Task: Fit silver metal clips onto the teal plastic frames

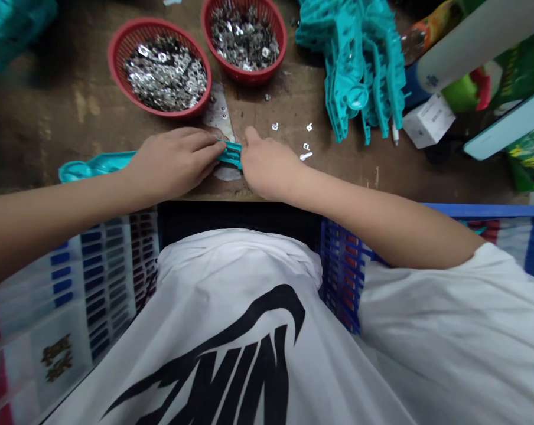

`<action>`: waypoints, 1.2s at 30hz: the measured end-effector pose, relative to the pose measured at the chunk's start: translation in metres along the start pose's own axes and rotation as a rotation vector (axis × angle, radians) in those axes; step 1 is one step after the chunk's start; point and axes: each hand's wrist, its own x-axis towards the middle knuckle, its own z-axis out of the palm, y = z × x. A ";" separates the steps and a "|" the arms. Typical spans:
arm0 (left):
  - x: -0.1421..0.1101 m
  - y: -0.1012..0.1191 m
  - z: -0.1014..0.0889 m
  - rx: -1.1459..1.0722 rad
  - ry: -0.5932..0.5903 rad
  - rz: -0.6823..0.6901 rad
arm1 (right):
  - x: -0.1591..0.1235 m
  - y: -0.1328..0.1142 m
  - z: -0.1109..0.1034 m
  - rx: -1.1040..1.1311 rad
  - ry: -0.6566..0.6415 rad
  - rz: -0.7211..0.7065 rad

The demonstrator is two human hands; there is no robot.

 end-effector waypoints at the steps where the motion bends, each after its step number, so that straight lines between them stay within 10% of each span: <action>1: 0.000 0.000 -0.001 0.010 -0.014 0.005 | 0.000 0.000 -0.001 0.001 -0.005 -0.002; 23: 0.025 -0.015 -0.004 -0.236 -0.106 0.018 | 0.008 0.013 -0.021 -0.039 0.019 0.018; 30: 0.024 -0.026 0.003 -0.312 -0.019 0.000 | 0.004 0.066 -0.028 0.102 0.204 -0.020; 36: 0.023 -0.029 0.010 -0.341 0.006 0.071 | 0.004 0.053 -0.032 0.344 0.402 0.010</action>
